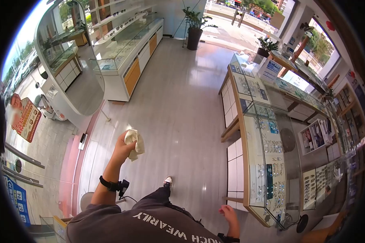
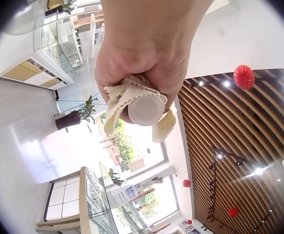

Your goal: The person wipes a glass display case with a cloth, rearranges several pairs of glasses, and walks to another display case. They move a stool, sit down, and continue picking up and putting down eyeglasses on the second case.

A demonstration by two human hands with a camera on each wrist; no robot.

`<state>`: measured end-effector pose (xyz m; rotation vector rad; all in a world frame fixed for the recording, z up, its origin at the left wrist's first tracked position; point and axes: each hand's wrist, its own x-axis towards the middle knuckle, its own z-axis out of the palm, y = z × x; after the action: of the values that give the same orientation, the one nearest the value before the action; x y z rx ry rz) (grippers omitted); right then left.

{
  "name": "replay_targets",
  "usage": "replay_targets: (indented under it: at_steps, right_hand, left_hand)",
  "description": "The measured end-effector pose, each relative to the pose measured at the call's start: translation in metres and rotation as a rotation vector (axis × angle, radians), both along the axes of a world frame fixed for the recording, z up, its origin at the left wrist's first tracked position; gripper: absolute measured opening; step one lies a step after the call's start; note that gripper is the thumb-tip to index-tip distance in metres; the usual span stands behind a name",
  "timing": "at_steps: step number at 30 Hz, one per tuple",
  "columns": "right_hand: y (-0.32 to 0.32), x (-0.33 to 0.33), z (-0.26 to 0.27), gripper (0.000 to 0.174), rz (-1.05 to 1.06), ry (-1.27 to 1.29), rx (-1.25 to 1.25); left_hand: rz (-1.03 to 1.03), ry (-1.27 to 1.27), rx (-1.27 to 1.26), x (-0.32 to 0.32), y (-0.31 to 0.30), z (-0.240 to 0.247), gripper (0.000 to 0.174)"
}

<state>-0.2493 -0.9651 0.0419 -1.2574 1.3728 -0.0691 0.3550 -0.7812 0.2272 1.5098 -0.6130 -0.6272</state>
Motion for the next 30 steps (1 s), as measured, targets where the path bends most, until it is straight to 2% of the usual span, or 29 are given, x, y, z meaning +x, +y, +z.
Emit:
replay_targets:
  at_steps: [4, 8, 10, 13, 16, 23, 25, 27, 30]
  right_hand:
    - [-0.073, 0.055, -0.020, 0.037, 0.112, 0.132, 0.118]
    - [-0.137, 0.060, -0.068, 0.036, 0.121, 0.266, 0.197]
    - [-0.148, 0.071, -0.049, 0.035, -0.038, 0.216, 0.251]
    - [-0.193, 0.106, -0.016, 0.032, -0.280, 0.118, 0.252]
    - [-0.251, 0.140, -0.022, 0.032, -0.394, 0.023, 0.217]
    - [-0.446, 0.274, -0.044, 0.035, -0.187, -0.011, 0.089]
    - [-0.495, 0.308, -0.059, 0.037, -0.065, -0.036, 0.014]
    - [-0.550, 0.343, -0.055, 0.034, 0.153, -0.003, -0.119]
    - [-0.622, 0.394, -0.024, 0.033, 0.233, 0.009, -0.167]
  left_hand:
    - [0.015, 0.022, -0.031, 0.060, -0.058, 0.013, 0.038]
    - [0.028, -0.009, -0.045, 0.121, -0.123, 0.025, 0.034]
    - [-0.010, 0.017, -0.093, 0.140, -0.155, 0.034, 0.026]
    - [-0.013, 0.064, -0.128, 0.165, -0.214, 0.016, 0.022]
    - [-0.030, 0.069, -0.099, 0.186, -0.282, 0.000, 0.020]
    - [-0.015, -0.008, -0.055, 0.247, -0.470, 0.001, 0.019]
    - [-0.011, -0.013, -0.058, 0.261, -0.518, 0.019, 0.020]
    - [0.025, -0.016, -0.082, 0.281, -0.563, 0.021, 0.021]
    - [0.064, -0.016, -0.093, 0.314, -0.602, 0.016, 0.022]
